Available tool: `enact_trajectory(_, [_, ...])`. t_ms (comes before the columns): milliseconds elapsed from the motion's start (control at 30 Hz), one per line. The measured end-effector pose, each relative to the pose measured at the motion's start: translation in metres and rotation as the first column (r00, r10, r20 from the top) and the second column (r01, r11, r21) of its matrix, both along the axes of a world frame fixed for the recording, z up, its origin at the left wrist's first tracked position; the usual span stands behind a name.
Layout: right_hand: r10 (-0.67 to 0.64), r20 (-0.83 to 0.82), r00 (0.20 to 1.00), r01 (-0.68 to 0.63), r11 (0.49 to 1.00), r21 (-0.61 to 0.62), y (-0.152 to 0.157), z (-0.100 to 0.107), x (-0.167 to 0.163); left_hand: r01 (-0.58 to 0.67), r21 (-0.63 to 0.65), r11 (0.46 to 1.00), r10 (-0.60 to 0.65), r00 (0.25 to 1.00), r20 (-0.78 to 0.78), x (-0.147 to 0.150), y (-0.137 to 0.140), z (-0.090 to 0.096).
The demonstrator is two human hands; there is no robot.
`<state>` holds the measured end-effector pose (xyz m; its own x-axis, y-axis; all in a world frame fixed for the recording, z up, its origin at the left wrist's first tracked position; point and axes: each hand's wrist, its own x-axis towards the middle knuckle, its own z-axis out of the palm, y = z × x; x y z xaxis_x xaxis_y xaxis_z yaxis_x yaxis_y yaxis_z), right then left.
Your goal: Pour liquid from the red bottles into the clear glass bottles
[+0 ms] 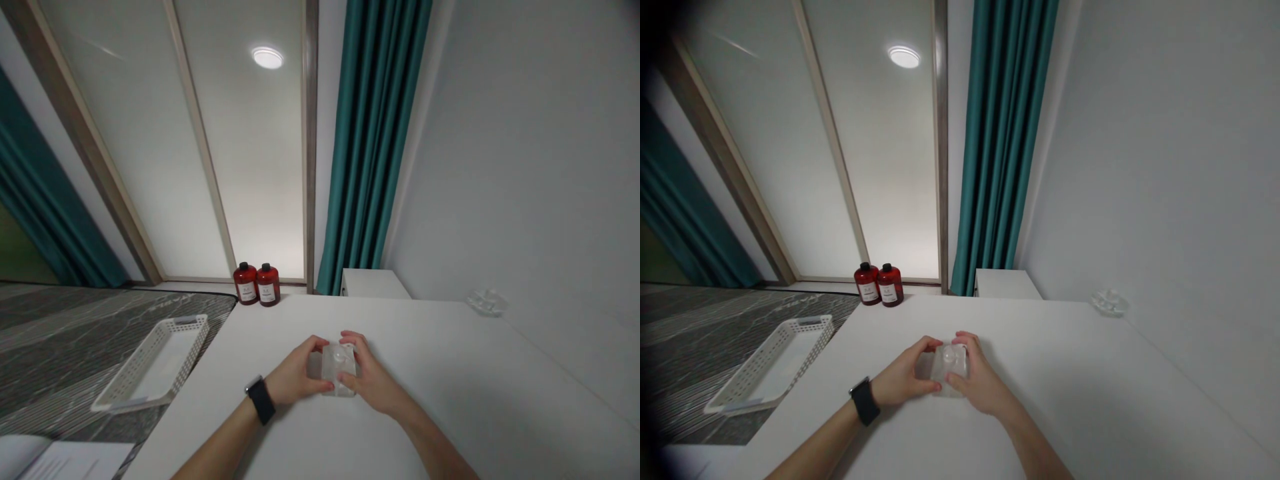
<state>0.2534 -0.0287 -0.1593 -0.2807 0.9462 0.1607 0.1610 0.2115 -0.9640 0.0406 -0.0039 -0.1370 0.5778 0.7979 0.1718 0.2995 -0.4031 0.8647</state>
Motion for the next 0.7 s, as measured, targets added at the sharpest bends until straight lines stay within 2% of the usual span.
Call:
enact_trajectory(100, [0.064, 0.004, 0.998, -0.064, 0.994, -0.092, -0.003, 0.0, 0.008, 0.013, 0.136, 0.991, -0.021, 0.998, 0.062, 0.0, 0.0, 0.001])
enact_trajectory(200, [0.009, 0.058, 0.998, -0.007, 0.999, -0.042, -0.004, 0.002, 0.009, -0.039, 0.282, 0.959, -0.003, 0.989, 0.146, 0.004, -0.003, 0.007])
enact_trajectory(267, [-0.018, 0.076, 0.997, 0.02, 0.999, -0.027, -0.004, 0.002, 0.006, -0.055, 0.333, 0.941, 0.008, 0.99, 0.139, 0.009, -0.005, 0.011])
enact_trajectory(533, [-0.004, 0.042, 0.999, 0.004, 1.0, -0.013, -0.001, -0.005, 0.006, 0.034, 0.445, 0.895, -0.016, 0.999, -0.045, 0.02, -0.006, 0.023])
enact_trajectory(700, [0.034, 0.005, 0.999, -0.034, 0.998, -0.057, 0.0, -0.002, 0.006, 0.16, 0.437, 0.885, -0.102, 0.983, -0.153, 0.014, 0.002, 0.036])
